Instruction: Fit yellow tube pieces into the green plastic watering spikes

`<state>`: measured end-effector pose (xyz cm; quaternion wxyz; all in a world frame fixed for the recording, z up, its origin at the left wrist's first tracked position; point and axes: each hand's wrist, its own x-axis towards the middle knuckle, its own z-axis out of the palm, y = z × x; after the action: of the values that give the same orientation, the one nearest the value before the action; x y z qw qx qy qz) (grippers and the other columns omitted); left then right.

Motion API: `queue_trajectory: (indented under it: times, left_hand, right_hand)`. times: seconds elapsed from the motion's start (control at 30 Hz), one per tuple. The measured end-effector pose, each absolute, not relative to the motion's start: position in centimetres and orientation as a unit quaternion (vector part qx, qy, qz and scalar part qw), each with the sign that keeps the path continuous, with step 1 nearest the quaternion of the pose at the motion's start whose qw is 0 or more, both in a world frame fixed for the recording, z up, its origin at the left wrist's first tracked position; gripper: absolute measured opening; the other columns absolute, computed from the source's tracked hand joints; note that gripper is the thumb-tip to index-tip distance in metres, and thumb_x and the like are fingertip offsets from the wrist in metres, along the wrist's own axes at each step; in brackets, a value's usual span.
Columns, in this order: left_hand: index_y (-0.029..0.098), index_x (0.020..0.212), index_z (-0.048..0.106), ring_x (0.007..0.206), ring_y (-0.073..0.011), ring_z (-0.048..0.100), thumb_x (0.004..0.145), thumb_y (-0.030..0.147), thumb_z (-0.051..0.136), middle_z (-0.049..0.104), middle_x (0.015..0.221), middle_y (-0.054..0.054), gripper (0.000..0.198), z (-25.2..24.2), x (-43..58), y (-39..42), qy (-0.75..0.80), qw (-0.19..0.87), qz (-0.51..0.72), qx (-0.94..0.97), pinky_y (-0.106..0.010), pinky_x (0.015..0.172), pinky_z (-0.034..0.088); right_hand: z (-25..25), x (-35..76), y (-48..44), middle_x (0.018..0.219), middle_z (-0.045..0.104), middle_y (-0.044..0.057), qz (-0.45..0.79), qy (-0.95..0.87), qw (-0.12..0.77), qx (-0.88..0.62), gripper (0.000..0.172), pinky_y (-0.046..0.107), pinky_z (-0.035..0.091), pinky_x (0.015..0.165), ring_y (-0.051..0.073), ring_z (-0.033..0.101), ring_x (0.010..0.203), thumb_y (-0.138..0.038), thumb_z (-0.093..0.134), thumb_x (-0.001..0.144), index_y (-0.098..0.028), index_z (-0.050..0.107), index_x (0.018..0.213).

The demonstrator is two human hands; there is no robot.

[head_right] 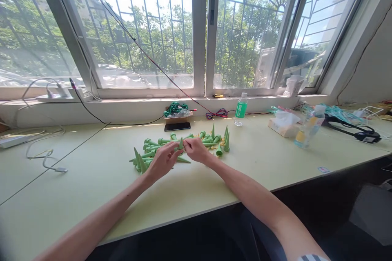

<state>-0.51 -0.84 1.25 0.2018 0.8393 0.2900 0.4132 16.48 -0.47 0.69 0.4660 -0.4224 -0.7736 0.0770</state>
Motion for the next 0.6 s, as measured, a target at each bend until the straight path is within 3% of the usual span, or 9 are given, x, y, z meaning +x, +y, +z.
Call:
queue_trajectory:
  times: [0.1,0.23,0.47,0.6]
  left_hand:
    - [0.017,0.092,0.062,0.05,-0.0047,0.044,0.093,0.033,0.044,0.052,0.08,-0.001,0.024,1.3,-0.7,-0.8,0.272,0.139,0.403,0.863,-0.018,0.045,0.037]
    - [0.017,0.091,0.062,0.051,-0.006,0.046,0.092,0.035,0.048,0.054,0.076,-0.001,0.023,1.1,-0.5,-0.7,0.292,0.166,0.411,0.848,-0.019,0.046,0.04]
    - [0.016,0.079,0.056,0.043,-0.0088,0.054,0.08,0.048,0.06,0.059,0.075,-0.001,0.033,1.5,-0.2,-1.1,0.329,0.392,0.41,0.755,-0.021,0.036,0.039]
    - [0.017,0.069,0.049,0.043,-0.0095,0.053,0.074,0.053,0.066,0.049,0.053,0.003,0.04,2.2,-0.5,-1.2,0.308,0.553,0.364,0.684,-0.02,0.039,0.04]
  right_hand:
    - [0.5,16.5,-0.3,0.048,0.035,-0.004,0.083,-0.769,0.465,-0.431,0.034,0.024,0.024,0.051,0.008,0.03,0.049,-0.025,0.039,0.087,-0.019,0.031,0.054]
    - [0.6,16.5,-0.4,0.048,0.032,-0.004,0.097,-0.767,0.459,-0.437,0.034,0.024,0.024,0.052,0.009,0.029,0.05,-0.026,0.038,0.086,-0.019,0.031,0.053]
    - [0.6,16.2,-0.9,0.049,0.028,-0.005,0.095,-0.771,0.464,-0.426,0.038,0.024,0.022,0.051,0.009,0.026,0.05,-0.03,0.037,0.091,-0.019,0.03,0.054]
    - [0.3,16.0,-1.1,0.049,0.032,-0.005,0.056,-0.777,0.463,-0.423,0.04,0.025,0.024,0.052,0.009,0.026,0.049,-0.031,0.037,0.094,-0.019,0.034,0.055]
